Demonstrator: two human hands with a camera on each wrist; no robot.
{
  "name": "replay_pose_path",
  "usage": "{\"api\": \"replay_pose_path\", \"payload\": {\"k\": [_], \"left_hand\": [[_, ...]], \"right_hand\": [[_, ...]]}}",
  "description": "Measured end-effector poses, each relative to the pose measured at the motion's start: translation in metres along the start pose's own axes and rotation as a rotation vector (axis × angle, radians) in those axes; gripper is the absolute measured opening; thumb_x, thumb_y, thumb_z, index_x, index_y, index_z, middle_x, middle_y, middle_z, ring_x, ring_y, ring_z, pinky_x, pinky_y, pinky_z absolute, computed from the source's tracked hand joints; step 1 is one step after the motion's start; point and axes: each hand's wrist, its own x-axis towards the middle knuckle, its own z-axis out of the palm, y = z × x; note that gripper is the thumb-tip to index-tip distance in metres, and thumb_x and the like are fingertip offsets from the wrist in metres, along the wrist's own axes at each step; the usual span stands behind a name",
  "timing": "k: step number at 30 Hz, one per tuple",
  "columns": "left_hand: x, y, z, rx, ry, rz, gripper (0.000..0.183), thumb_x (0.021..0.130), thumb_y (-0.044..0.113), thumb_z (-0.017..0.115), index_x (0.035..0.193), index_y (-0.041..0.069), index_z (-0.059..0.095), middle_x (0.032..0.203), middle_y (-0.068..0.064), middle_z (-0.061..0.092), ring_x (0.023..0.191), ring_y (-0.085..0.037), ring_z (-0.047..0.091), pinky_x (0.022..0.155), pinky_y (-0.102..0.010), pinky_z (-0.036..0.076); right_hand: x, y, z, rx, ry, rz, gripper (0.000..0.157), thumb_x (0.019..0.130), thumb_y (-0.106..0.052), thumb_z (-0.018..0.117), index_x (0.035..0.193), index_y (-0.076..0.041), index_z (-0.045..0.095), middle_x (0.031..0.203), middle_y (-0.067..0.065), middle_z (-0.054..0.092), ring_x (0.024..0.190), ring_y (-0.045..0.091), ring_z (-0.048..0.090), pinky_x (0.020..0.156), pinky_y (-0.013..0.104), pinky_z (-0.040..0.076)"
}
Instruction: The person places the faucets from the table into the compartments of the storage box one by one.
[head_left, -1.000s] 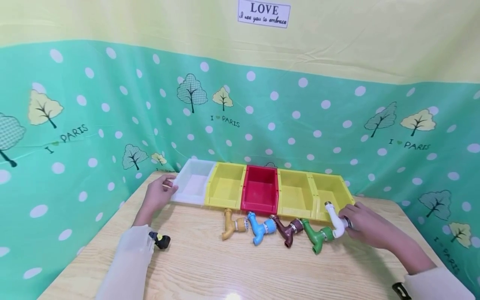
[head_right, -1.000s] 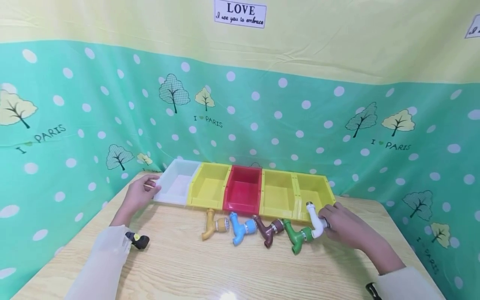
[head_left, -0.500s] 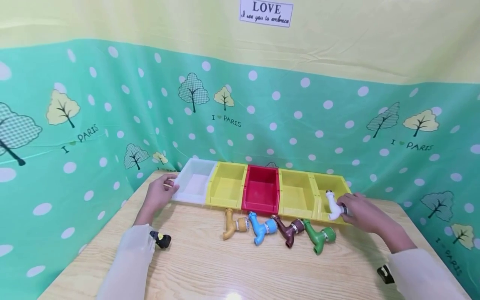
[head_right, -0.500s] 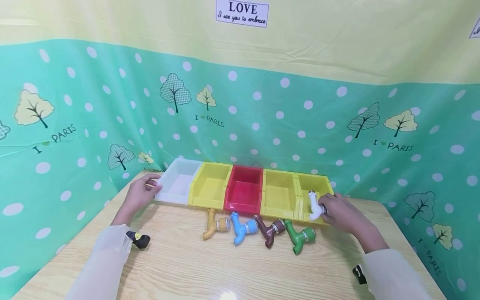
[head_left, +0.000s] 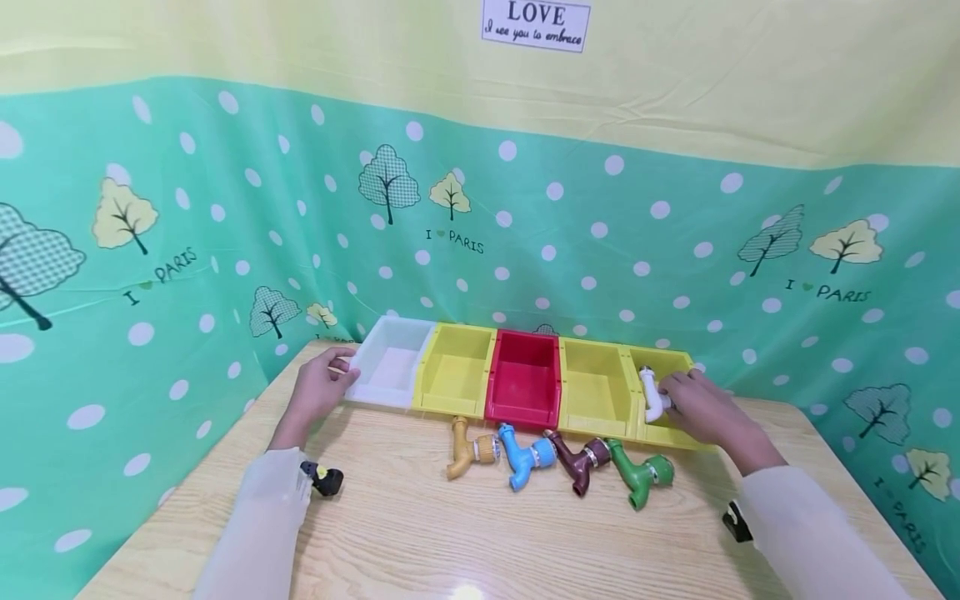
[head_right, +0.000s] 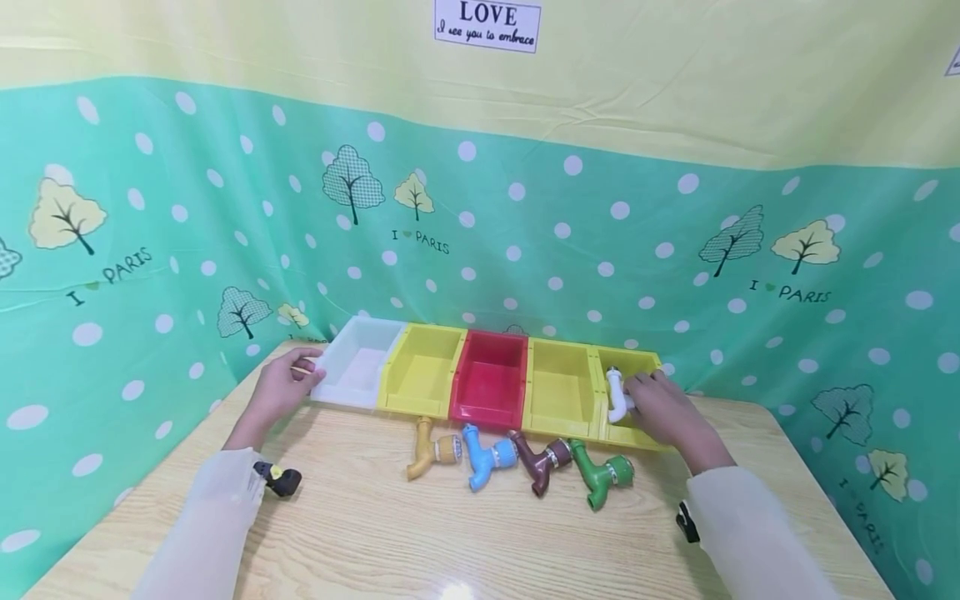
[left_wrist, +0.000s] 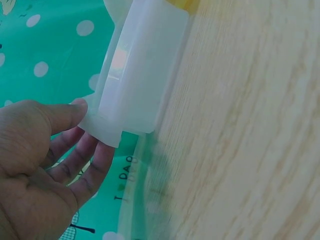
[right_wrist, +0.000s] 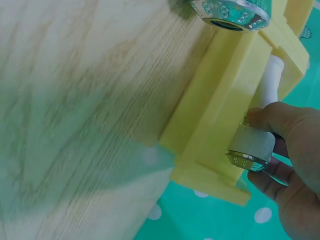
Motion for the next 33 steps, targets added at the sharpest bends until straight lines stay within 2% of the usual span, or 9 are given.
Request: {"api": "replay_pose_path", "payload": {"k": [6,10,19,22,27,31,33], "left_hand": [[0.000,0.000,0.001,-0.003,0.001,-0.012,0.040,0.102,0.014,0.065,0.140,0.003,0.057,0.114,-0.019,0.063,0.099,-0.033,0.065,0.078,-0.039,0.057],[0.000,0.000,0.002,-0.004,-0.002,-0.028,0.040,0.102,0.015,0.065,0.140,0.005,0.057,0.114,-0.018,0.063,0.101,-0.033,0.064,0.079,-0.039,0.057],[-0.001,0.001,0.000,-0.012,0.000,-0.009,0.040,0.102,0.013,0.065,0.139,0.003,0.057,0.114,-0.019,0.063,0.101,-0.034,0.064,0.081,-0.041,0.057],[-0.001,0.003,0.000,-0.013,-0.004,-0.011,0.040,0.102,0.013,0.065,0.140,0.002,0.057,0.115,-0.020,0.063,0.102,-0.034,0.064,0.081,-0.040,0.057],[-0.002,0.003,0.000,-0.010,-0.009,-0.021,0.040,0.103,0.014,0.064,0.140,0.003,0.056,0.115,-0.019,0.063,0.103,-0.034,0.064,0.079,-0.039,0.057],[-0.003,0.003,0.000,-0.011,-0.007,-0.017,0.040,0.103,0.014,0.064,0.140,0.003,0.056,0.115,-0.019,0.063,0.102,-0.034,0.063,0.078,-0.039,0.057],[-0.003,0.003,0.000,-0.010,-0.006,-0.019,0.040,0.103,0.015,0.064,0.141,0.003,0.056,0.115,-0.019,0.063,0.102,-0.034,0.063,0.078,-0.039,0.057]], "right_hand": [[0.012,0.000,0.007,0.028,-0.065,0.046,0.018,0.088,-0.001,0.076,0.105,0.003,0.070,0.101,0.016,0.068,0.089,0.032,0.056,0.078,0.048,0.050],[0.016,0.001,0.014,0.036,-0.083,0.045,0.016,0.088,-0.003,0.077,0.102,0.001,0.071,0.097,0.013,0.067,0.087,0.031,0.055,0.077,0.048,0.051],[0.019,0.005,0.025,0.040,-0.141,0.042,0.008,0.089,-0.003,0.075,0.096,-0.002,0.071,0.090,0.009,0.066,0.083,0.030,0.057,0.078,0.050,0.051],[0.020,0.007,0.026,0.070,-0.147,0.044,0.004,0.090,-0.002,0.074,0.090,-0.005,0.071,0.083,0.005,0.064,0.076,0.023,0.056,0.073,0.044,0.052],[0.022,0.008,0.026,0.110,-0.161,0.041,0.011,0.091,-0.002,0.073,0.084,-0.009,0.068,0.074,-0.001,0.059,0.067,0.015,0.049,0.064,0.034,0.047],[0.022,0.006,0.023,0.101,-0.165,0.039,0.003,0.090,-0.002,0.073,0.089,-0.004,0.071,0.079,0.003,0.065,0.070,0.018,0.057,0.067,0.038,0.053],[0.021,0.005,0.020,0.093,-0.156,0.037,0.006,0.090,-0.003,0.074,0.095,0.000,0.072,0.085,0.009,0.069,0.076,0.024,0.064,0.072,0.044,0.056]]}}
